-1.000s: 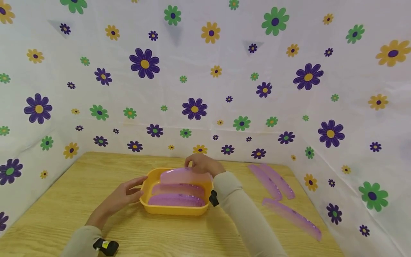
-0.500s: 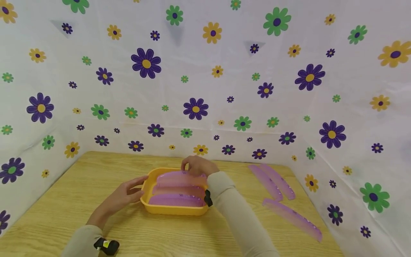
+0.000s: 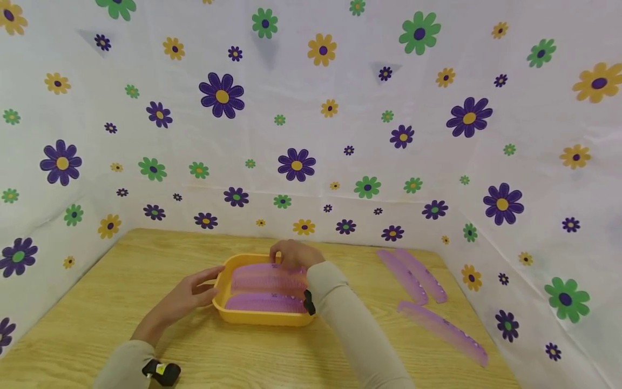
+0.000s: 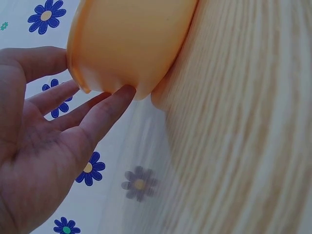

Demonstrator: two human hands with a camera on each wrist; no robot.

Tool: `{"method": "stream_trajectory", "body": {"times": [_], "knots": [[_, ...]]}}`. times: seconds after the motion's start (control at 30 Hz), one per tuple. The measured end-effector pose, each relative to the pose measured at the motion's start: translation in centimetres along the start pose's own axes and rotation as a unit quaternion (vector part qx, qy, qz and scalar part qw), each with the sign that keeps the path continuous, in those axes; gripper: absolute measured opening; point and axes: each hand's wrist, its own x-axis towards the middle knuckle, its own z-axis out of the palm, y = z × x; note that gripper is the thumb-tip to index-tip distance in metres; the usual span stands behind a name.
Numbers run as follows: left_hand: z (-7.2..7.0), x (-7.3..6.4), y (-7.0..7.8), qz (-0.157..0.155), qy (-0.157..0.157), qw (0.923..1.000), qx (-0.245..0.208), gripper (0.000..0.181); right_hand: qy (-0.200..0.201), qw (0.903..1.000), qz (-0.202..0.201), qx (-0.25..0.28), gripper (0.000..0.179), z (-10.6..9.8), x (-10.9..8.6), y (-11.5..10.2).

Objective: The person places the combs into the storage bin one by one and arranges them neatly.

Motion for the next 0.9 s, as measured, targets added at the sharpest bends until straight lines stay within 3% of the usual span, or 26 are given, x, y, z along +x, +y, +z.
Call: {"method": "stream_trajectory", "body": {"times": [0.23,0.57,0.9], "knots": [[-0.09,0.11,-0.23,0.003,-0.004,0.9999,-0.014,0.061,-0.003,0.9996,0.002,-0.027,0.025,0.18,0.36,-0.51],[-0.25,0.24,-0.27,0.016,0.000,0.9999,0.003,0.060,-0.005,0.9996,0.025,-0.008,0.022,0.33,0.49,-0.73],[-0.13,0.23,-0.10,0.006,0.000,1.0000,0.000,0.060,0.000,0.9994,0.032,-0.009,0.025,0.72,0.50,-0.65]]}}
